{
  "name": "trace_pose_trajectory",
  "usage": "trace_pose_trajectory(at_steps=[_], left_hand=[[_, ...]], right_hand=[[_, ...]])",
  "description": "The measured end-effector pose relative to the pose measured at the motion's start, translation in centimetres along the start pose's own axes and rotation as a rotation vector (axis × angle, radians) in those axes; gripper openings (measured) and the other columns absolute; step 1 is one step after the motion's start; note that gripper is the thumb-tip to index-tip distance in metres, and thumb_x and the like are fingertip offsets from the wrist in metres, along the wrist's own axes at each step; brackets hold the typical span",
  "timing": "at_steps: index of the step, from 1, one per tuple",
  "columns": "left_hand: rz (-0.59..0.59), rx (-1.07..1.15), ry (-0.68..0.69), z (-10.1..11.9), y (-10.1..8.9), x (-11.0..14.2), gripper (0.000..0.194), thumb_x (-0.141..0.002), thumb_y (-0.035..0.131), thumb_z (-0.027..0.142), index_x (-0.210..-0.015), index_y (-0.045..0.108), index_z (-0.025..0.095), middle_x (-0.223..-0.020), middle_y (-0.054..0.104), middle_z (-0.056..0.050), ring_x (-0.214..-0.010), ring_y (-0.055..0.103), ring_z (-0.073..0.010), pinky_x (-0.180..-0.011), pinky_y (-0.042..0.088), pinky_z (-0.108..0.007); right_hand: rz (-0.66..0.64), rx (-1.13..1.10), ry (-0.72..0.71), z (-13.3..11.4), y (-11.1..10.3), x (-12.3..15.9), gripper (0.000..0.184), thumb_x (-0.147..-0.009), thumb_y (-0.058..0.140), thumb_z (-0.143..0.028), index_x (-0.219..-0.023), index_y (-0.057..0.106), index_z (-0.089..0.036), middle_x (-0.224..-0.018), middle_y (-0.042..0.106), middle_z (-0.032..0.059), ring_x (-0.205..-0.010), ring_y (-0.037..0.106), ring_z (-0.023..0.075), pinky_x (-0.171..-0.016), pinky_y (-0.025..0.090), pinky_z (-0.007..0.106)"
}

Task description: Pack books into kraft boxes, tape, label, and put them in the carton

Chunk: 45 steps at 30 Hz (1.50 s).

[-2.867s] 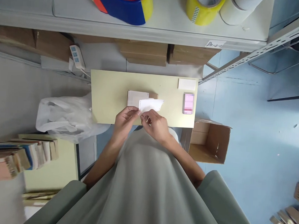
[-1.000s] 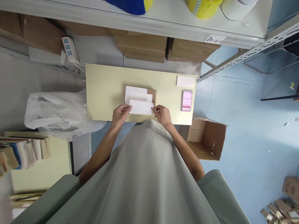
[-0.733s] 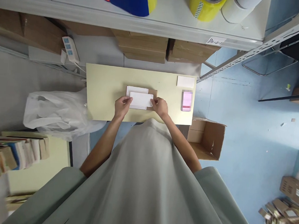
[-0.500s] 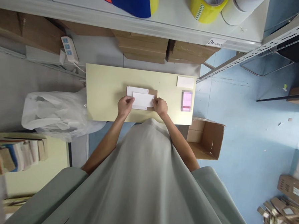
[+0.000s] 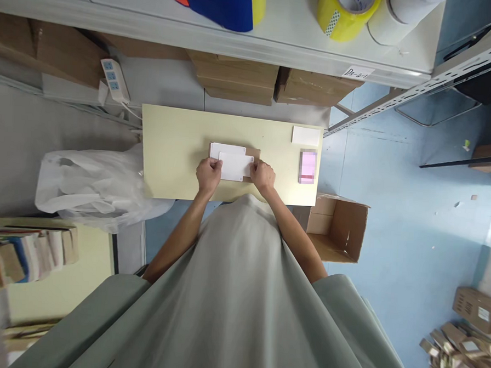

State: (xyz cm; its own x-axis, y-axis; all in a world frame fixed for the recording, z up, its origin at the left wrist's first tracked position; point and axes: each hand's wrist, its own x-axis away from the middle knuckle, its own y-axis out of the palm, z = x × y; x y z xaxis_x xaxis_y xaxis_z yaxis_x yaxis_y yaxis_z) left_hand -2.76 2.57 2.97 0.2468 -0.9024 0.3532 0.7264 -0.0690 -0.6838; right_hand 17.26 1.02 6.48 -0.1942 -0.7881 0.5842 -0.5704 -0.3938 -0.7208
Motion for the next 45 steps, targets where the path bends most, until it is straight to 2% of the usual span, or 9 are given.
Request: trace_pose_trajectory(at_steps=[8, 12, 16, 18, 20, 27, 31, 40, 45], left_hand=[[-0.018, -0.073, 0.062, 0.4, -0.5, 0.3, 0.009, -0.101, 0.062, 0.029, -0.096, 0.064, 0.021, -0.109, 0.073, -0.020, -0.119, 0.069, -0.0393, -0.110, 0.051, -0.052], [0.051, -0.025, -0.004, 0.5, -0.9, 0.7, 0.031, -0.098, 0.071, 0.037, -0.118, 0.064, 0.015, -0.129, 0.070, -0.028, -0.128, 0.068, -0.0472, -0.113, 0.050, -0.060], [-0.114, 0.029, 0.351, 1.3, -0.2, 2.4, 0.042, -0.106, 0.058, 0.042, -0.136, 0.064, 0.013, -0.157, 0.060, -0.026, -0.158, 0.048, -0.0422, -0.134, 0.033, -0.056], [-0.269, 0.009, 0.541, 1.5, 0.5, 3.3, 0.055, -0.110, 0.046, 0.042, -0.153, 0.057, 0.010, -0.175, 0.046, -0.022, -0.170, 0.032, -0.0363, -0.141, 0.021, -0.053], [-0.359, -0.052, 0.601, 1.1, 1.1, 3.9, 0.066, -0.112, 0.038, 0.043, -0.167, 0.045, 0.008, -0.184, 0.033, -0.019, -0.175, 0.019, -0.0331, -0.144, 0.012, -0.053], [-0.306, -0.207, 0.569, -2.3, 0.6, 3.3, 0.094, -0.110, 0.041, 0.068, -0.177, 0.026, 0.004, -0.186, 0.017, -0.026, -0.177, 0.006, -0.0350, -0.143, 0.005, -0.058], [-0.277, -0.298, 0.599, -3.3, 0.3, 2.9, 0.101, -0.110, 0.038, 0.072, -0.178, 0.019, 0.000, -0.186, 0.013, -0.029, -0.177, 0.004, -0.0366, -0.143, 0.008, -0.061], [-0.249, -0.418, 0.565, -4.1, 2.4, 5.6, 0.101, -0.106, 0.059, 0.050, -0.178, 0.010, -0.001, -0.186, -0.004, -0.031, -0.175, -0.012, -0.0411, -0.141, 0.005, -0.069], [-0.238, -0.465, 0.508, -4.6, 3.0, 6.3, 0.113, -0.097, 0.067, 0.040, -0.178, 0.001, -0.001, -0.186, -0.007, -0.030, -0.174, -0.014, -0.0415, -0.141, 0.003, -0.069]], right_hand=[[-0.003, 0.055, -0.003, 0.5, -0.4, -0.1, 0.029, -0.114, 0.054, -0.045, -0.109, 0.071, -0.023, -0.115, 0.082, 0.0161, -0.106, 0.076, 0.0344, -0.091, 0.058, 0.043], [0.071, 0.131, -0.156, 0.6, -0.2, 0.9, 0.033, -0.114, 0.047, -0.031, -0.136, 0.067, -0.017, -0.139, 0.074, 0.0221, -0.125, 0.071, 0.0356, -0.104, 0.057, 0.046], [0.068, 0.228, -0.575, 0.3, 1.4, 1.8, 0.069, -0.109, 0.052, -0.034, -0.169, 0.041, -0.002, -0.181, 0.036, 0.0265, -0.170, 0.029, 0.0404, -0.137, 0.029, 0.056], [0.009, 0.246, -0.690, 0.4, 2.4, 1.8, 0.088, -0.105, 0.054, -0.040, -0.176, 0.025, 0.003, -0.187, 0.020, 0.0256, -0.176, 0.011, 0.0403, -0.142, 0.015, 0.060], [-0.038, 0.255, -0.727, 0.8, 3.1, 1.6, 0.095, -0.104, 0.054, -0.043, -0.177, 0.016, 0.006, -0.188, 0.012, 0.0256, -0.177, 0.003, 0.0393, -0.144, 0.007, 0.060], [-0.028, 0.278, -0.731, 2.4, 3.8, 0.4, 0.085, -0.111, 0.045, -0.039, -0.178, 0.015, 0.004, -0.189, 0.007, 0.0207, -0.178, 0.003, 0.0326, -0.146, 0.004, 0.053], [0.008, 0.238, -0.752, 3.3, 4.3, -0.4, 0.082, -0.113, 0.044, -0.038, -0.179, 0.015, 0.002, -0.188, 0.013, 0.0210, -0.177, 0.008, 0.0338, -0.145, 0.009, 0.058], [0.050, 0.259, -0.728, 4.0, 4.9, -0.9, 0.098, -0.107, 0.066, -0.033, -0.179, 0.011, 0.004, -0.187, 0.006, 0.0253, -0.177, 0.002, 0.0383, -0.145, 0.007, 0.061], [-0.098, 0.230, -0.923, 2.1, 6.7, -0.5, 0.092, -0.104, 0.054, -0.013, -0.182, 0.006, -0.009, -0.190, 0.010, 0.0132, -0.178, 0.002, 0.0277, -0.147, 0.005, 0.052]])
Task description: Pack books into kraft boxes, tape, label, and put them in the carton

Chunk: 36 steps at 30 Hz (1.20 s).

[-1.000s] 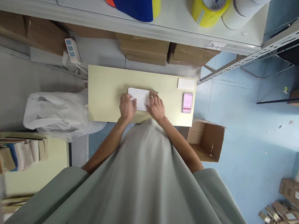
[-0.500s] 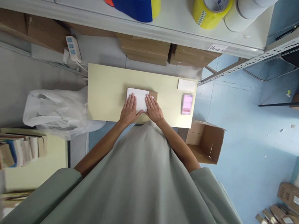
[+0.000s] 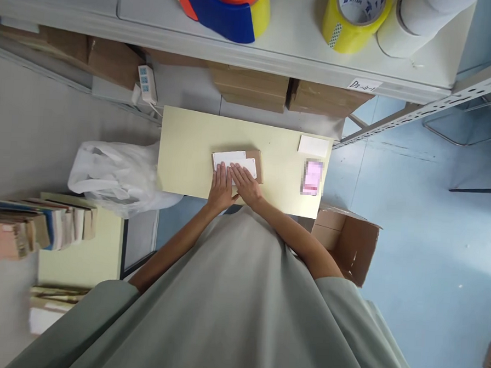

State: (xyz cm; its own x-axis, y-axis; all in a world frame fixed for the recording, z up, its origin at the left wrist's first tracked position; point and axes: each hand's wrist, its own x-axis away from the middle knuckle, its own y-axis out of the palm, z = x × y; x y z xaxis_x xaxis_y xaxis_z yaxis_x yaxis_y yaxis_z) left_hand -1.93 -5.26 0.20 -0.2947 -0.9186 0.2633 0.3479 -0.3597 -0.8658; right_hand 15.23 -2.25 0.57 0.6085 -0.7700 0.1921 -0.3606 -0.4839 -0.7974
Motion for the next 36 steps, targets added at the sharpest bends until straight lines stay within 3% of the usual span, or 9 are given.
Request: trace_pose_trajectory(at_steps=[5, 11, 18, 23, 27, 29, 32, 34, 36], left_hand=[[-0.009, -0.041, -0.040, -0.1, 0.1, 0.1, 0.119, -0.091, 0.070, 0.034, -0.177, -0.004, -0.003, -0.186, -0.007, -0.031, -0.174, -0.012, -0.0425, -0.141, 0.003, -0.068], [-0.026, -0.115, -0.027, 0.0, -0.3, 0.3, 0.116, -0.093, 0.073, 0.033, -0.176, 0.003, -0.006, -0.185, -0.007, -0.034, -0.174, -0.014, -0.0433, -0.141, 0.006, -0.067], [-0.018, -0.099, -0.104, 0.7, 0.0, 0.2, 0.109, -0.095, 0.067, 0.027, -0.177, 0.003, -0.004, -0.185, -0.007, -0.033, -0.174, -0.013, -0.0452, -0.139, 0.006, -0.072], [0.042, -0.085, -0.090, 1.0, 0.8, 0.4, 0.108, -0.097, 0.068, 0.029, -0.174, 0.004, -0.010, -0.184, -0.005, -0.038, -0.174, -0.013, -0.0473, -0.139, 0.006, -0.071], [0.111, 0.004, -0.127, 0.4, 1.4, 1.2, 0.101, -0.098, 0.068, 0.031, -0.178, 0.015, 0.001, -0.187, -0.002, -0.031, -0.175, -0.006, -0.0470, -0.139, 0.009, -0.071], [0.180, 0.112, -0.220, -0.2, 1.8, 2.2, 0.101, -0.098, 0.070, 0.031, -0.180, 0.016, 0.011, -0.187, 0.007, -0.028, -0.175, 0.007, -0.0454, -0.139, 0.018, -0.068], [0.244, 0.344, -0.330, -1.0, 2.7, 4.4, 0.116, -0.095, 0.075, 0.030, -0.182, 0.000, 0.016, -0.178, 0.040, -0.027, -0.166, 0.042, -0.0390, -0.133, 0.039, -0.060], [0.269, 0.461, -0.373, -1.3, 3.4, 6.1, 0.124, -0.091, 0.080, 0.030, -0.181, -0.004, 0.015, -0.164, 0.060, -0.025, -0.154, 0.058, -0.0376, -0.127, 0.047, -0.058], [0.320, 0.526, -0.397, -1.1, 4.1, 7.6, 0.122, -0.090, 0.082, 0.031, -0.180, 0.002, 0.013, -0.150, 0.071, -0.022, -0.146, 0.065, -0.0374, -0.124, 0.051, -0.058]], right_hand=[[0.016, -0.046, -0.012, 0.0, 0.2, -1.3, 0.086, -0.103, 0.049, -0.011, -0.181, 0.014, -0.004, -0.190, 0.010, 0.0133, -0.178, 0.002, 0.0252, -0.147, 0.003, 0.048], [0.127, -0.073, 0.148, 2.6, -0.7, -0.3, 0.103, -0.106, 0.069, -0.040, -0.181, 0.008, -0.003, -0.189, 0.002, 0.0215, -0.177, -0.001, 0.0374, -0.145, 0.006, 0.062], [0.211, -0.041, 0.248, 2.7, 0.3, 3.3, 0.091, -0.110, 0.065, -0.040, -0.183, 0.015, -0.023, -0.189, 0.009, 0.0171, -0.177, 0.008, 0.0391, -0.138, 0.020, 0.072], [0.161, -0.047, 0.384, 2.3, 1.1, 5.9, 0.072, -0.116, 0.041, -0.035, -0.183, 0.018, -0.021, -0.188, 0.019, 0.0192, -0.174, 0.026, 0.0376, -0.132, 0.040, 0.063], [0.103, -0.044, 0.410, 2.2, 0.8, 7.2, 0.073, -0.115, 0.040, -0.034, -0.183, 0.018, -0.020, -0.188, 0.018, 0.0187, -0.168, 0.039, 0.0370, -0.124, 0.051, 0.054], [0.085, -0.068, 0.418, 2.0, 0.7, 7.9, 0.077, -0.113, 0.043, -0.032, -0.184, 0.013, -0.022, -0.188, 0.019, 0.0168, -0.162, 0.048, 0.0366, -0.120, 0.056, 0.051], [0.117, -0.159, 0.436, 1.3, 1.1, 9.2, 0.083, -0.111, 0.045, -0.034, -0.184, 0.007, -0.022, -0.186, 0.027, 0.0162, -0.153, 0.059, 0.0374, -0.114, 0.060, 0.052], [0.210, -0.248, 0.446, 0.7, 1.7, 10.7, 0.087, -0.110, 0.046, -0.037, -0.183, 0.003, -0.017, -0.179, 0.042, 0.0193, -0.148, 0.063, 0.0389, -0.112, 0.060, 0.055], [0.334, -0.341, 0.467, -0.1, 2.3, 12.7, 0.092, -0.109, 0.049, -0.041, -0.183, 0.003, -0.012, -0.169, 0.057, 0.0217, -0.144, 0.065, 0.0402, -0.114, 0.058, 0.058]])
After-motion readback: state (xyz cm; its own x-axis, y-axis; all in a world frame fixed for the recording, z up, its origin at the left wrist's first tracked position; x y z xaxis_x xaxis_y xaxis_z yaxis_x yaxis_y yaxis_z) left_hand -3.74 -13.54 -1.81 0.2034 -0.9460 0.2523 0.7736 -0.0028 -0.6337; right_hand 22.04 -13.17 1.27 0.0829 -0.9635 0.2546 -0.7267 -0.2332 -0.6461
